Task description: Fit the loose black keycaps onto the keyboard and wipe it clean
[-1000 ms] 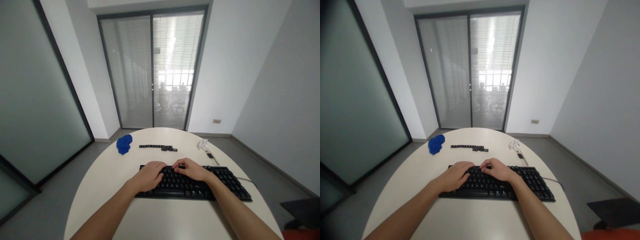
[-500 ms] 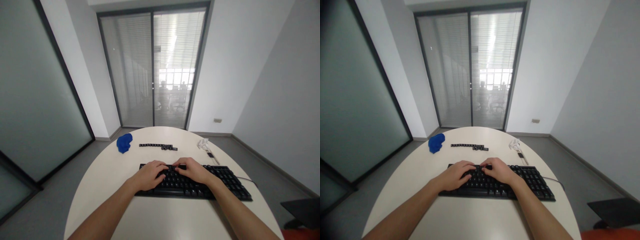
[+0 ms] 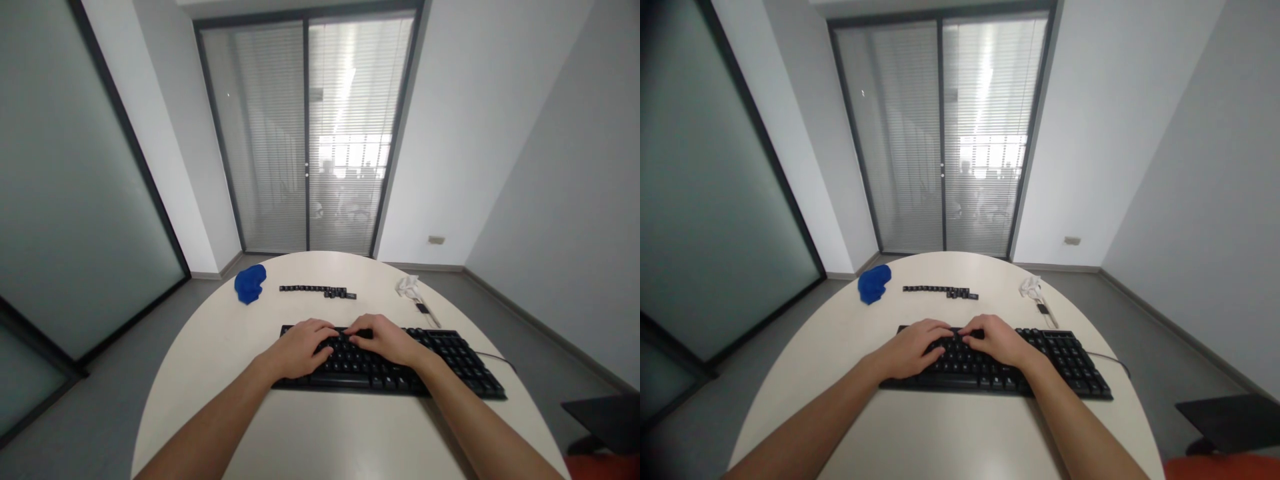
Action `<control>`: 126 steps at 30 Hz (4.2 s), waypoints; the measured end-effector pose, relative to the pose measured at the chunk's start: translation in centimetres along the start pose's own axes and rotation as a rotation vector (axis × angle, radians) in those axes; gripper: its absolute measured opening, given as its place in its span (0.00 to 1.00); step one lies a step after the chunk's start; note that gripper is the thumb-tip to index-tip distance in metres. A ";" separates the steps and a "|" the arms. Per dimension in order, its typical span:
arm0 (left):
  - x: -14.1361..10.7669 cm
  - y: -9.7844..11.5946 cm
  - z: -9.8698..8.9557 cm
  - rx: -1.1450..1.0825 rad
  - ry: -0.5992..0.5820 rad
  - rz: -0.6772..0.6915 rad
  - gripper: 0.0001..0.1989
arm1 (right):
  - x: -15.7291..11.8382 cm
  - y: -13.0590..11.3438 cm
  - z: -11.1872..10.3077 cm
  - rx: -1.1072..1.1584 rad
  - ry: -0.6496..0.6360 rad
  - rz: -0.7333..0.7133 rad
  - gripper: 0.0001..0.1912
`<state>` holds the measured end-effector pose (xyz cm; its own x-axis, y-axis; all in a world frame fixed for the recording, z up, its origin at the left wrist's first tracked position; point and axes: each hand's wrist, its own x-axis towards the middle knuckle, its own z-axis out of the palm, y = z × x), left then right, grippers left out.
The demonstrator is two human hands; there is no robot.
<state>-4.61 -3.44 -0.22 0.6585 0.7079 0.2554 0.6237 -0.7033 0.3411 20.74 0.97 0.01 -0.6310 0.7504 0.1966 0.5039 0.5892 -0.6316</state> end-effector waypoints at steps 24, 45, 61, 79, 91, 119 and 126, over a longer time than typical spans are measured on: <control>-0.1 0.4 -0.3 -0.003 -0.019 0.026 0.23 | 0.2 -0.1 0.3 0.046 0.010 0.126 0.12; -0.3 0.6 -0.1 0.010 -0.012 0.046 0.26 | 0.4 0.3 0.3 0.095 -0.027 0.091 0.10; -0.2 1.1 0.3 0.061 -0.051 0.002 0.27 | 0.6 0.5 0.0 0.097 -0.047 0.109 0.09; -0.2 1.0 0.5 0.050 -0.032 -0.006 0.29 | 10.3 2.6 1.1 -0.713 0.137 0.047 0.17; -0.2 1.0 0.5 0.033 -0.040 -0.003 0.29 | 12.6 1.9 2.6 -0.789 0.028 -0.086 0.09; -0.3 0.8 0.7 0.040 -0.046 0.003 0.28 | -1.9 0.9 0.5 0.024 0.141 0.097 0.14; -0.3 0.6 0.9 0.047 -0.035 0.008 0.28 | -1.9 0.3 0.2 0.017 0.096 0.093 0.12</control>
<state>-4.02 -4.17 -0.94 0.6773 0.7001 0.2259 0.6370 -0.7118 0.2961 21.98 -0.28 -0.69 -0.5222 0.8272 0.2073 0.5472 0.5115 -0.6626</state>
